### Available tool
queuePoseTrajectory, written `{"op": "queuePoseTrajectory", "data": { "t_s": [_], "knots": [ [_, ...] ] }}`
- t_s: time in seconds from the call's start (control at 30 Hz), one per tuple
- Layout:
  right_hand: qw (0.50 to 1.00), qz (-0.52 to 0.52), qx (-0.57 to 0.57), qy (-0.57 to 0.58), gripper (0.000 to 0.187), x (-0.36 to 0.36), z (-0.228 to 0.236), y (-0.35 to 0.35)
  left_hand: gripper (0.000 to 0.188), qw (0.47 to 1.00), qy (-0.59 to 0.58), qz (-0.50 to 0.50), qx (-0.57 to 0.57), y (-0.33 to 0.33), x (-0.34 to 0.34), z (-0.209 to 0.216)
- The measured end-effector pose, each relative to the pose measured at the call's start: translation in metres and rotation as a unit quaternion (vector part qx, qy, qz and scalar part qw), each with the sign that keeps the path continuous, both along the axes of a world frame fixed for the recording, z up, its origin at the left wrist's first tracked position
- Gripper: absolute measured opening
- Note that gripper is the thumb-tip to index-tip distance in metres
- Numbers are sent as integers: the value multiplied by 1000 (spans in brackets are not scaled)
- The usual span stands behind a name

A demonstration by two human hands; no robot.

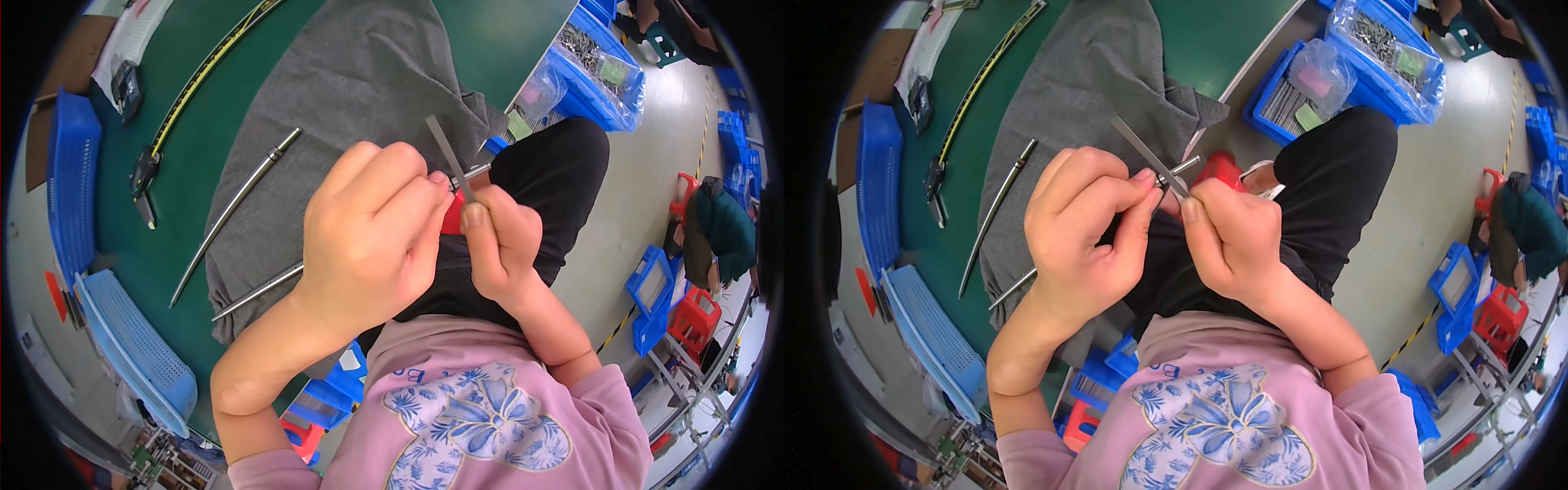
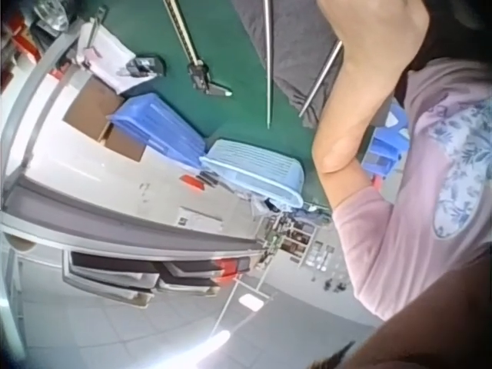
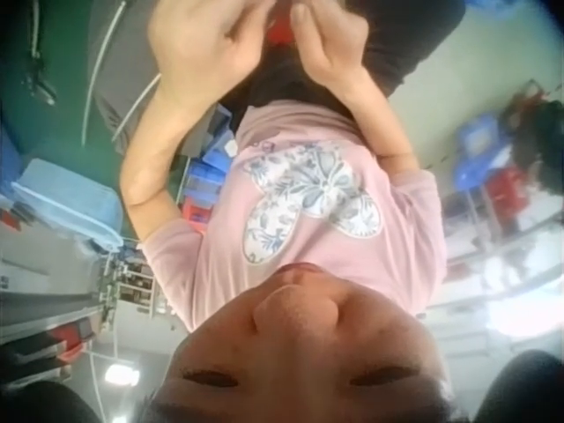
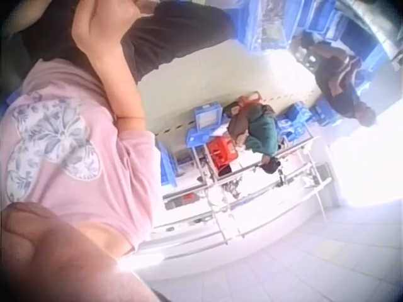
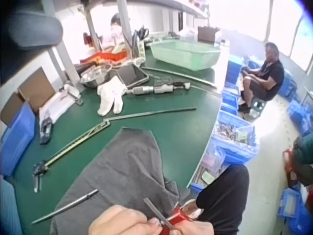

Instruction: Using a digital micrometer to measure the diameter of long metal rods and subsequently filing a small metal component at a workbench.

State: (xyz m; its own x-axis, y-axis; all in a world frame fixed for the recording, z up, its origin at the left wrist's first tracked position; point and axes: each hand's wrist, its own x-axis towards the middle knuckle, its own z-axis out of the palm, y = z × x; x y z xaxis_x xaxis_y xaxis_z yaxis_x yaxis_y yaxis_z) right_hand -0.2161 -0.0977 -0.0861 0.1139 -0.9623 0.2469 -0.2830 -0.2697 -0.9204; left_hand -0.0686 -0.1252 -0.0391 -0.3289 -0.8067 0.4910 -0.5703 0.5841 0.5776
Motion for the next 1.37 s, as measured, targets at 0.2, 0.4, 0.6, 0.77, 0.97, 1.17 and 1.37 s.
{"op": "queuePoseTrajectory", "data": {
  "t_s": [0.2, 0.4, 0.6, 0.77, 0.97, 1.17, 1.37],
  "knots": [
    [1000, 5, 1, -8, 9, 1, 4, -2, 13, 1000, -10, -1, 17, 1, 0, 1],
    [1000, -10, -10, 9, 11, 1, -1, 1, 13, 1000, -9, -1, 25, 0, 1, 1],
    [1000, -7, -3, 13, 11, -5, -2, 8, 12, 1000, -2, 6, 29, 0, -2, 2],
    [1000, -9, 8, 14, 9, -2, 2, 5, 12, 1000, 0, 5, 27, 0, 0, 1],
    [1000, -13, 12, 11, 8, 5, 10, -1, 17, 1000, 7, 5, 10, -1, 0, 1],
    [1000, -25, 17, -5, 8, 5, 12, -2, 17, 1000, 4, -1, 26, -1, -1, 2],
    [998, 16, 43, 31, 12, -7, 6, 14, 14, 999, 10, 7, 35, 2, -1, 1]
  ]
}}
